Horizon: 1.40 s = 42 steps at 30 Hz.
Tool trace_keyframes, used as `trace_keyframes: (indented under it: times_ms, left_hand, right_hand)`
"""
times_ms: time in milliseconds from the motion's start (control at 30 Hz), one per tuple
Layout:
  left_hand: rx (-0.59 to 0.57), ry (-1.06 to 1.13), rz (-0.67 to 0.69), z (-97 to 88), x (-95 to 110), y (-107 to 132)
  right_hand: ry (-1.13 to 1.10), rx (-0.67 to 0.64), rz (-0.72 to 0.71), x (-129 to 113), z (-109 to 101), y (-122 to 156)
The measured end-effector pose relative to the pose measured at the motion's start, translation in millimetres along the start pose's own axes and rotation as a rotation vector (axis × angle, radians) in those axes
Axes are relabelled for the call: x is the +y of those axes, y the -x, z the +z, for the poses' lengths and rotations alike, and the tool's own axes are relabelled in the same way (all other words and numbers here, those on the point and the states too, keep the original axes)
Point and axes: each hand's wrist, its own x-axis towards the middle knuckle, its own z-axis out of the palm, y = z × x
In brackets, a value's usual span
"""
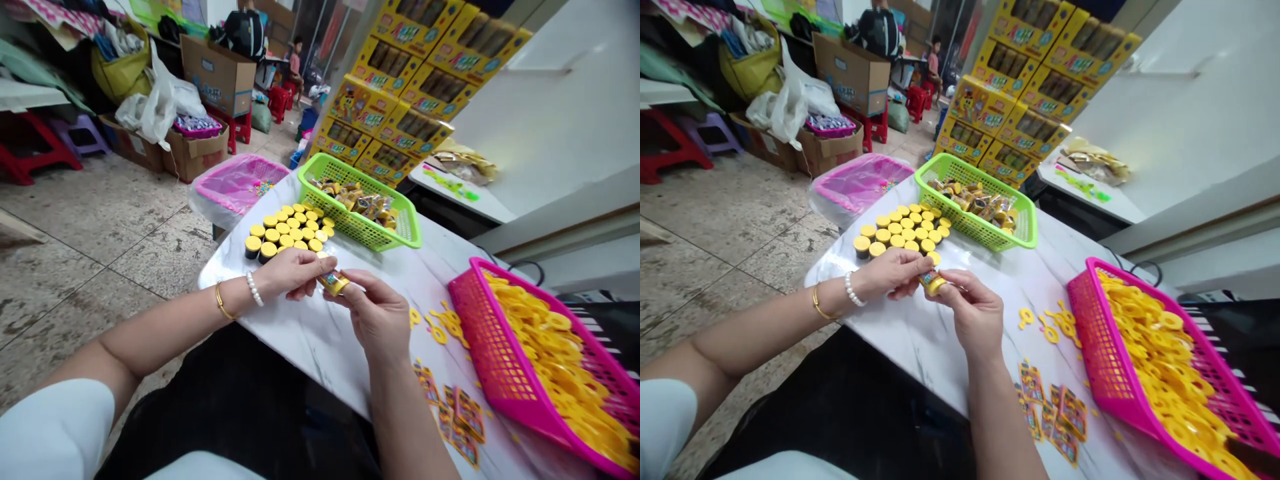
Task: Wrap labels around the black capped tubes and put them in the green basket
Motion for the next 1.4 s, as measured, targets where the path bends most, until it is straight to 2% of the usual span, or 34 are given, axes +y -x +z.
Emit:
trace_keyframes:
  times_ms: [133,200,300,367,433,500,667,800,933,1000,1200,1300,1400]
  left_hand:
    - [-0.089,0.038,0.064,-0.7,-2,-1]
    - [-0.094,0.048,0.055,-1.7,-3,-1]
    - [-0.104,0.080,0.030,-3.3,-5,-2]
    - [-0.136,0.128,0.018,-4.2,-5,-2]
    - [-0.166,0.182,0.022,-4.4,-5,-3]
    - [-0.161,0.216,0.061,-4.1,-5,-3]
    - [-0.085,0.225,0.204,-3.1,-9,-4]
    - [-0.081,0.332,0.125,-4.1,-10,-3]
    - [-0.219,0.368,-0.011,-5.8,-7,-1]
    - [-0.248,0.357,-0.037,-6.2,-6,-1]
    - [-0.149,0.301,-0.056,-4.7,-9,-4]
    - [-0.122,0.298,-0.062,-3.4,-7,-2]
    - [-0.038,0.292,-0.029,-1.4,-4,0]
  right_hand:
    - [0.021,0.007,-0.123,-2,2,3]
    - [0.024,0.006,-0.101,-1,1,3]
    - [0.090,-0.101,-0.026,1,-2,2]
    - [0.147,-0.135,-0.098,2,-4,1]
    - [0.203,-0.076,-0.237,2,-6,0]
    - [0.233,-0.004,-0.295,2,-6,0]
    - [0.179,-0.031,-0.143,2,-7,-3]
    - [0.153,-0.047,-0.223,4,-8,-3]
    - [0.165,-0.042,-0.280,3,-7,-1]
    - [0.186,-0.056,-0.270,2,-6,-1]
    - [0.408,-0.101,-0.184,-3,3,4]
    - [0.555,-0.029,-0.202,-3,2,8]
    - [0.607,0.052,-0.193,-9,-5,13]
